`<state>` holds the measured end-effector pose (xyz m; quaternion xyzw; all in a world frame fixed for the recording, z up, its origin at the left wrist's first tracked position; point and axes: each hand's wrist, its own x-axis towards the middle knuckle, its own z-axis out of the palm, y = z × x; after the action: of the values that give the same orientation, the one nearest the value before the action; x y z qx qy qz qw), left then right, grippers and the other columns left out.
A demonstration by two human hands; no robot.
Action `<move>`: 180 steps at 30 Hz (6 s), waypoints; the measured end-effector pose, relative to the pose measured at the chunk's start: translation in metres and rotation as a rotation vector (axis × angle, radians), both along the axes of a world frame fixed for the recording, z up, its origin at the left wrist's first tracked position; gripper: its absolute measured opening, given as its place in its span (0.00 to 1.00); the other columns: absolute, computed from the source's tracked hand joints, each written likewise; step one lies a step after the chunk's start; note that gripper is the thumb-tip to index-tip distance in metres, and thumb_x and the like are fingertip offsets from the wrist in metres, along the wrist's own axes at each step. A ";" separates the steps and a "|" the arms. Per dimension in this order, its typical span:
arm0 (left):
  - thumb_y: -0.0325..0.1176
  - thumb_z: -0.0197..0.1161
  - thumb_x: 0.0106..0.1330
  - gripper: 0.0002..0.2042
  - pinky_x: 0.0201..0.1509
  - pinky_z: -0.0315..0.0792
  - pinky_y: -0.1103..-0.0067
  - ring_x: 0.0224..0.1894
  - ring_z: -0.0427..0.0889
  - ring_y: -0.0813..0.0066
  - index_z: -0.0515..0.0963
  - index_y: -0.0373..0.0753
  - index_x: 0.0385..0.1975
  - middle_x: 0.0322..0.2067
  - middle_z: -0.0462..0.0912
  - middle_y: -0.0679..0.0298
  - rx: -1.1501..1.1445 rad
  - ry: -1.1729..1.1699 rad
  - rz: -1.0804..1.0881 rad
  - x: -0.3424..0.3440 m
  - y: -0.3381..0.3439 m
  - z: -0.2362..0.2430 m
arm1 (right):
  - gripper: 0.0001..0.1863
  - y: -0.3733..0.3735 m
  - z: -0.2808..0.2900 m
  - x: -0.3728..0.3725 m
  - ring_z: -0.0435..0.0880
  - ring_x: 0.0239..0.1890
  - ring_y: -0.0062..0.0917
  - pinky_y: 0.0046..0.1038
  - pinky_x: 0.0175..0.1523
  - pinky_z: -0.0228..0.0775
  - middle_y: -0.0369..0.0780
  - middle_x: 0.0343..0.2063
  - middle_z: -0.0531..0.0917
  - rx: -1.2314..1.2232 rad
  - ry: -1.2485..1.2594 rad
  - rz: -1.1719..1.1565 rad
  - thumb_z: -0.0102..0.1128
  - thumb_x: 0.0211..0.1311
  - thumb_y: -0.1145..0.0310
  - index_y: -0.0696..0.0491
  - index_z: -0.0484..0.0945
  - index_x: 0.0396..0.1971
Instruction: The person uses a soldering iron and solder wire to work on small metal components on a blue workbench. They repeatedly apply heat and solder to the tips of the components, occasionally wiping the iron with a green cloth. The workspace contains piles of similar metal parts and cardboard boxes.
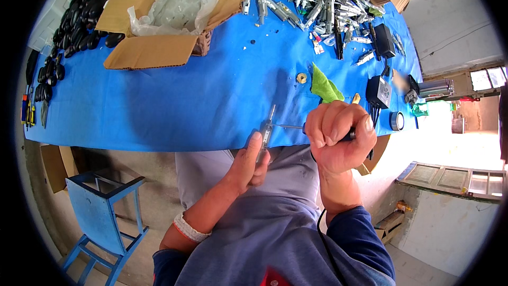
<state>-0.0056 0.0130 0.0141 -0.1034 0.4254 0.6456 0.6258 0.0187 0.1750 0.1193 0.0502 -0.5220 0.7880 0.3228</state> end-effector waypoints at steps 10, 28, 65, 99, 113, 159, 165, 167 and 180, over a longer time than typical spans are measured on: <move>0.71 0.44 0.61 0.32 0.13 0.50 0.80 0.08 0.54 0.80 0.64 0.44 0.18 0.08 0.56 0.72 -0.015 -0.052 0.035 0.001 0.002 0.003 | 0.27 0.020 0.001 -0.022 0.63 0.09 0.19 0.23 0.15 0.55 0.32 0.08 0.63 0.088 -0.007 0.226 0.37 0.70 0.47 0.53 0.66 0.18; 0.72 0.48 0.59 0.32 0.14 0.44 0.81 0.09 0.51 0.82 0.65 0.43 0.19 0.09 0.55 0.73 -0.034 -0.032 0.045 0.002 0.003 0.005 | 0.27 0.002 -0.003 -0.006 0.63 0.16 0.22 0.23 0.20 0.62 0.40 0.20 0.63 -0.002 0.050 -0.284 0.37 0.69 0.40 0.52 0.59 0.29; 0.74 0.46 0.58 0.33 0.14 0.45 0.80 0.09 0.51 0.82 0.64 0.44 0.19 0.09 0.54 0.73 -0.007 -0.018 0.013 0.001 0.002 0.003 | 0.27 -0.004 -0.003 -0.005 0.61 0.16 0.20 0.22 0.19 0.58 0.38 0.18 0.63 -0.042 0.051 -0.124 0.44 0.69 0.44 0.54 0.60 0.23; 0.71 0.46 0.61 0.31 0.13 0.46 0.81 0.08 0.51 0.80 0.65 0.45 0.18 0.08 0.55 0.72 -0.006 -0.113 0.030 -0.003 0.004 0.006 | 0.24 -0.017 0.022 -0.042 0.64 0.20 0.21 0.22 0.22 0.57 0.39 0.19 0.66 0.187 -0.347 -0.091 0.42 0.68 0.48 0.52 0.59 0.20; 0.71 0.46 0.60 0.32 0.13 0.45 0.81 0.08 0.51 0.81 0.64 0.44 0.17 0.09 0.53 0.73 -0.078 -0.132 0.052 0.003 0.004 0.012 | 0.26 -0.008 0.014 -0.061 0.60 0.13 0.17 0.21 0.16 0.49 0.35 0.12 0.64 0.306 -0.151 0.495 0.48 0.67 0.47 0.53 0.62 0.19; 0.73 0.40 0.61 0.33 0.12 0.50 0.80 0.07 0.53 0.79 0.64 0.44 0.18 0.08 0.54 0.72 -0.048 -0.089 0.059 0.007 0.010 0.001 | 0.17 -0.020 0.000 -0.045 0.66 0.17 0.20 0.21 0.21 0.63 0.41 0.21 0.69 0.362 -0.023 -0.206 0.43 0.73 0.56 0.57 0.65 0.32; 0.73 0.41 0.60 0.33 0.12 0.45 0.81 0.07 0.49 0.80 0.64 0.45 0.18 0.08 0.51 0.72 -0.072 -0.088 0.070 0.007 0.009 0.008 | 0.25 -0.013 0.000 -0.040 0.59 0.13 0.17 0.20 0.16 0.53 0.38 0.13 0.65 0.177 -0.045 -0.018 0.41 0.71 0.48 0.55 0.63 0.24; 0.73 0.42 0.60 0.33 0.12 0.45 0.80 0.07 0.49 0.80 0.64 0.45 0.18 0.08 0.51 0.72 -0.054 -0.092 0.071 0.008 0.010 0.010 | 0.27 -0.005 0.001 -0.040 0.59 0.12 0.18 0.20 0.16 0.52 0.36 0.12 0.64 0.125 -0.070 0.127 0.42 0.71 0.47 0.54 0.63 0.20; 0.70 0.40 0.64 0.31 0.11 0.53 0.80 0.07 0.56 0.80 0.65 0.45 0.19 0.08 0.56 0.72 -0.053 0.007 0.080 0.008 0.007 0.000 | 0.25 0.026 0.008 -0.005 0.57 0.09 0.17 0.21 0.13 0.53 0.33 0.09 0.61 -0.292 0.117 0.256 0.45 0.70 0.50 0.49 0.58 0.15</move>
<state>0.0024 0.0201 0.0138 -0.1348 0.4399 0.6589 0.5951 0.0134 0.2015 0.1268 0.1145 -0.3720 0.8856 0.2534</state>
